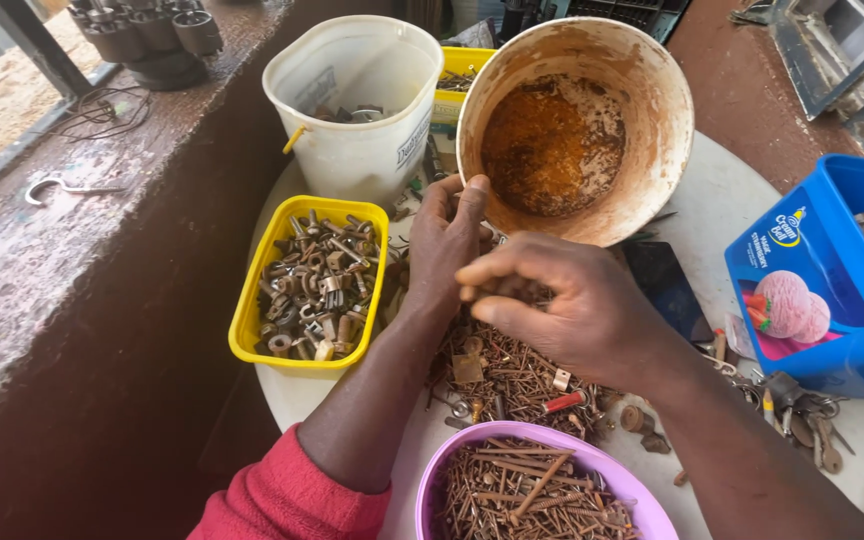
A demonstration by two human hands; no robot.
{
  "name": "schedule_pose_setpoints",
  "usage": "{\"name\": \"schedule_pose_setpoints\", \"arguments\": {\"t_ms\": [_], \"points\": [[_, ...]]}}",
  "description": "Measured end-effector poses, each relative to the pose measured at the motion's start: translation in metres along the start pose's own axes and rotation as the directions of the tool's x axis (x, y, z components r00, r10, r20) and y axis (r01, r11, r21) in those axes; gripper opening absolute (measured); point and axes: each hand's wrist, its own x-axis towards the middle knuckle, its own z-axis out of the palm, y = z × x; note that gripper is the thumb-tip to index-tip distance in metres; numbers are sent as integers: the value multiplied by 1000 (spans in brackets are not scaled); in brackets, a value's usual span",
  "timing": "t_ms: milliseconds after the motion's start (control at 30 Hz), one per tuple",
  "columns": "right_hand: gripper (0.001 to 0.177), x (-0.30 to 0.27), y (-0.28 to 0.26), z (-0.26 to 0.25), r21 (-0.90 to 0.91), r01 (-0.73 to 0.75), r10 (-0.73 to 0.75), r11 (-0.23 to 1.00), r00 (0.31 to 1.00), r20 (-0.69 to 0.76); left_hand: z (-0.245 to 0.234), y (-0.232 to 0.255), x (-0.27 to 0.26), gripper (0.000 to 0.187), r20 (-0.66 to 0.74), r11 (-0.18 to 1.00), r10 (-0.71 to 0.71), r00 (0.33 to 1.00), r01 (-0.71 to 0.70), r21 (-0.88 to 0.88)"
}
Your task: Sorting through a pile of nails, screws, and other metal fasteners to separate them into different containers
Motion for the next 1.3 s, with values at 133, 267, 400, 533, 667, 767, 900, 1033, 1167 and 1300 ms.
{"name": "schedule_pose_setpoints", "arguments": {"t_ms": [133,267,400,533,667,767,900,1033,1167,1300], "points": [[22,36,-9,29,6,196,-196,981,978,75,6,-36,18,49,-49,992,127,991,-128,-17],[43,49,-5,45,68,194,-196,979,980,30,13,-34,14,47,-13,980,188,982,-187,67],[18,32,-7,16,55,177,-176,983,984,-33,-6,-30,14,45,-18,947,264,964,-256,192],[21,-5,23,-23,118,-230,237,966,970,-52,4,-8,8,42,-7,993,74,997,-74,-94],[29,-30,50,-48,-80,-640,645,764,760,85,2,-2,2,62,4,999,6,1000,-6,-45],[39,-32,62,-50,-160,-694,711,702,698,91,0,5,2,64,8,1000,-21,1000,21,-20],[34,-43,102,-36,-268,-279,345,922,907,243,0,8,-3,60,0,1000,-23,1000,23,-6],[23,-33,74,-39,-139,-447,468,884,844,260,0,-22,11,64,6,992,81,997,-80,-101],[22,-39,87,-45,-14,-520,510,854,832,220,-1,-25,12,64,27,991,95,995,-92,-92],[22,-44,91,-53,45,-521,505,853,843,188,0,-28,12,64,52,988,114,992,-108,-110]]}}
